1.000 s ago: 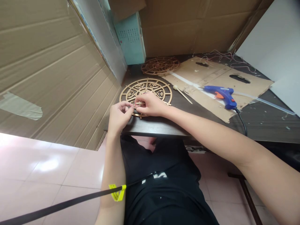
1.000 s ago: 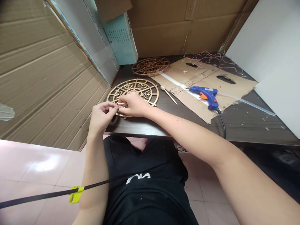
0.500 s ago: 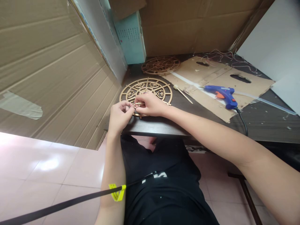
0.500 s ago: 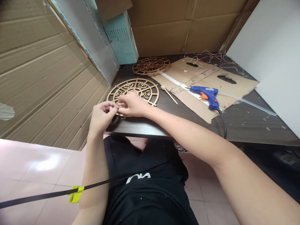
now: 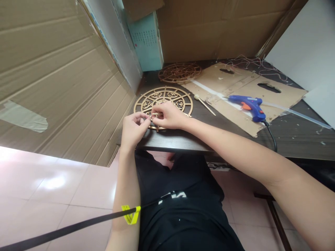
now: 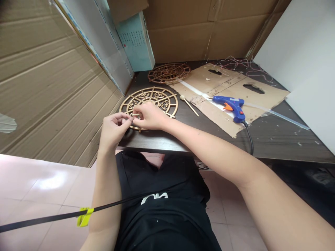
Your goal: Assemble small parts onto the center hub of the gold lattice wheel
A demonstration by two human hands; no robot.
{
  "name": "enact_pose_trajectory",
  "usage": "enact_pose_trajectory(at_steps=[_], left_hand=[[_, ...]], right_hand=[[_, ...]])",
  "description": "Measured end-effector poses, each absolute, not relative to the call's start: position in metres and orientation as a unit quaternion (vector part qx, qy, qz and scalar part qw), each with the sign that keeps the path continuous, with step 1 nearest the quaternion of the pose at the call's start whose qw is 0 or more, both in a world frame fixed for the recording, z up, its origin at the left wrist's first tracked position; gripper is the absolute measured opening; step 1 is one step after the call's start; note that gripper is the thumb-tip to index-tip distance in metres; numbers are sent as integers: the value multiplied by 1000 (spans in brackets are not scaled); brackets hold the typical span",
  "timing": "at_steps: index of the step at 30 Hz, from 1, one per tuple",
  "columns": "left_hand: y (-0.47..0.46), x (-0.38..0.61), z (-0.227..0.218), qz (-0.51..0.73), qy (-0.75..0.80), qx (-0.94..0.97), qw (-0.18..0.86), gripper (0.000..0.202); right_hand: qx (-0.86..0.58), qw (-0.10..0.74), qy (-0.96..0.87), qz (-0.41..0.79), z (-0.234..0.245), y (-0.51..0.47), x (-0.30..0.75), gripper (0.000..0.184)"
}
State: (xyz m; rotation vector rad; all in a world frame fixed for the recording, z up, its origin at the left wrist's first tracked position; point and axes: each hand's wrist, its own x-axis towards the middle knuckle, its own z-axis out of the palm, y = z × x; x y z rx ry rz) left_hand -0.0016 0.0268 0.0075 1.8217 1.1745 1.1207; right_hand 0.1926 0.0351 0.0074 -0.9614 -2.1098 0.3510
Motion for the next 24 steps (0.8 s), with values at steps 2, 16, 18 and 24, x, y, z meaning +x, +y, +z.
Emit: enact_pose_trajectory(at_steps=[2,16,18,24], left_hand=[[26,-1,8,428,453,704,341,18],[25,-2,9,414,453,709,347,13],[24,-2,9,413,452,711,347,13],[24,0,9,409,449,712,352,9]], right_hand=[[-381,387,-828,140,8,35,192,14],[-383,379,-828,155,10,34,192,12],[-385,377,-827,157,10,34,192,13],[-375,382,-830,156,9,34,191,15]])
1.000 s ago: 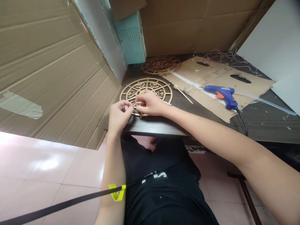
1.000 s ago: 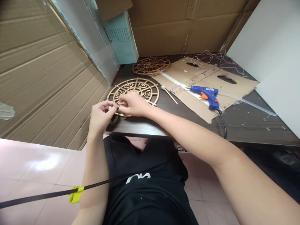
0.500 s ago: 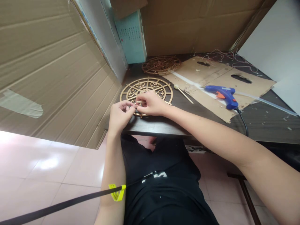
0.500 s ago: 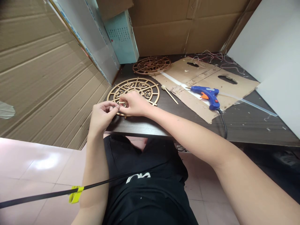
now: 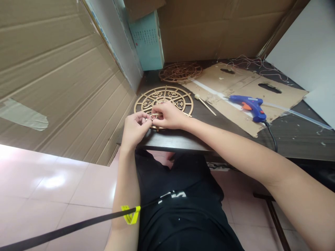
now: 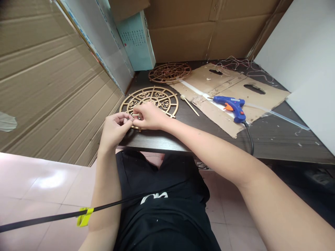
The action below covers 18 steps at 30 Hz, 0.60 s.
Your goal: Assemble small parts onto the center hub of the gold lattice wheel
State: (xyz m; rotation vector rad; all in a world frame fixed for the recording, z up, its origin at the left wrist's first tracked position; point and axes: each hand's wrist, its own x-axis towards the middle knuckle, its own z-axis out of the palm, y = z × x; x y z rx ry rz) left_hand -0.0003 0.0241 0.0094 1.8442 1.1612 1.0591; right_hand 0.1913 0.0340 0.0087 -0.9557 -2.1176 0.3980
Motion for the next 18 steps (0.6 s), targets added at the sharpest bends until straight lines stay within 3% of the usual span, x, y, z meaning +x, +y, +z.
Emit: enact_pose_trajectory(at_steps=[18], left_hand=[[24,0,10,423,454,700,353,8]], right_hand=[[-377,393,-826,147,10,34,192,18]])
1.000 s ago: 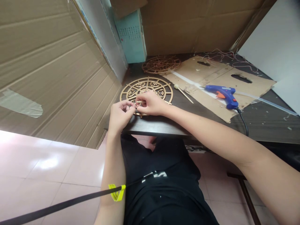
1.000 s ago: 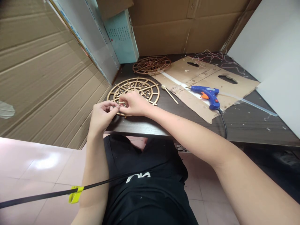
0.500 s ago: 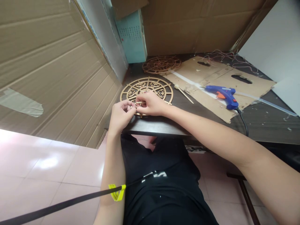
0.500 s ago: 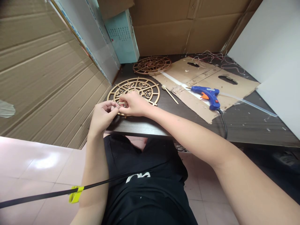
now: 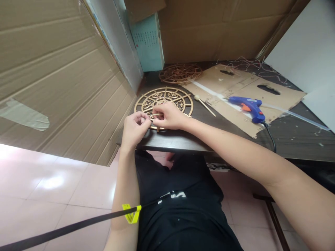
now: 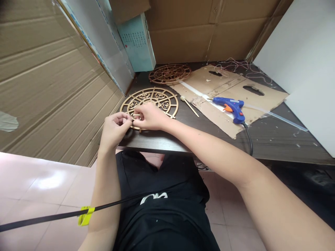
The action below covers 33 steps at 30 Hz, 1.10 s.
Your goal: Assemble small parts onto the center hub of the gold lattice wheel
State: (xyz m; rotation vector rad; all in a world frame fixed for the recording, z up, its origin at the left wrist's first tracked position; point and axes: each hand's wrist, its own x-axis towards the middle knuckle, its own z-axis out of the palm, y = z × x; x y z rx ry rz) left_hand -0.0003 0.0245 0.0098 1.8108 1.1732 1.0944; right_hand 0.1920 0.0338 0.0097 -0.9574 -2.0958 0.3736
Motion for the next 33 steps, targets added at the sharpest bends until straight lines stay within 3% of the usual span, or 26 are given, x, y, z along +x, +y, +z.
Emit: enact_pose_trajectory(at_steps=[6,20,33], left_hand=[[26,-1,8,437,457,693,346,12],[25,-2,7,430,454,701,342,16],[22,0,10,409,451,726,318,7]], right_hand=[[-395,376,-826,146,10,34,192,10],[-397,377,-826,134,10,33,192,15],[-375,372,-836,146,11,32,193,19]])
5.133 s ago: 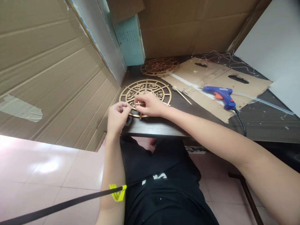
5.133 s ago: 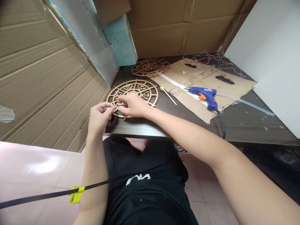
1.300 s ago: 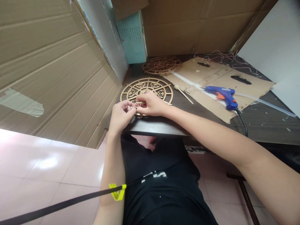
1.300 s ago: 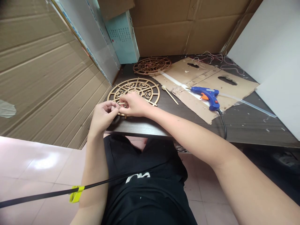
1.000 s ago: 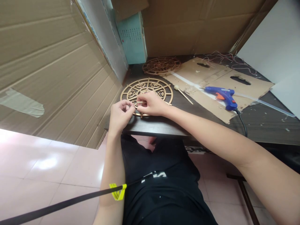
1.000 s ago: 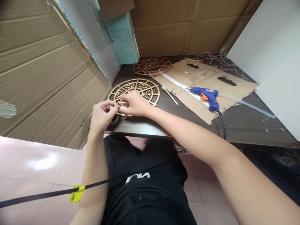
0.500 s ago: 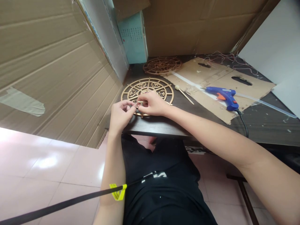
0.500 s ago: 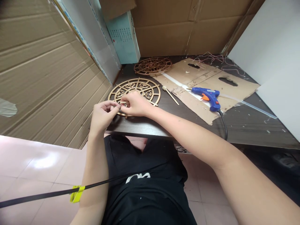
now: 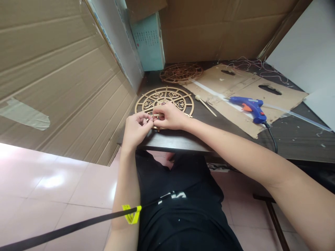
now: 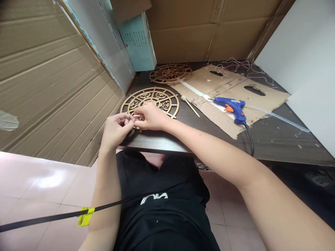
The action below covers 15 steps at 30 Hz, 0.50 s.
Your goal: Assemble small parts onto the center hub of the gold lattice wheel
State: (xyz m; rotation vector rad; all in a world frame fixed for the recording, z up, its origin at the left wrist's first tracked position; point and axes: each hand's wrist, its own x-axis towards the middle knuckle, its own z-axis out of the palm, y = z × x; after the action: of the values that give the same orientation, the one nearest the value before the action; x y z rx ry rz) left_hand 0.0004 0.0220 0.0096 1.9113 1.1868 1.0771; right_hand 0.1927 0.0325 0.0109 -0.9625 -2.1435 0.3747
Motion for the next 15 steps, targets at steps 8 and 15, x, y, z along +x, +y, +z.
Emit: enact_pose_trajectory(at_steps=[8,15], left_hand=[[22,0,11,441,464,700,315,4],[11,1,14,515,439,713,184,21]], right_hand=[[-358,410,-827,142,8,34,193,21],[-381,387,-825,156,15,34,197,15]])
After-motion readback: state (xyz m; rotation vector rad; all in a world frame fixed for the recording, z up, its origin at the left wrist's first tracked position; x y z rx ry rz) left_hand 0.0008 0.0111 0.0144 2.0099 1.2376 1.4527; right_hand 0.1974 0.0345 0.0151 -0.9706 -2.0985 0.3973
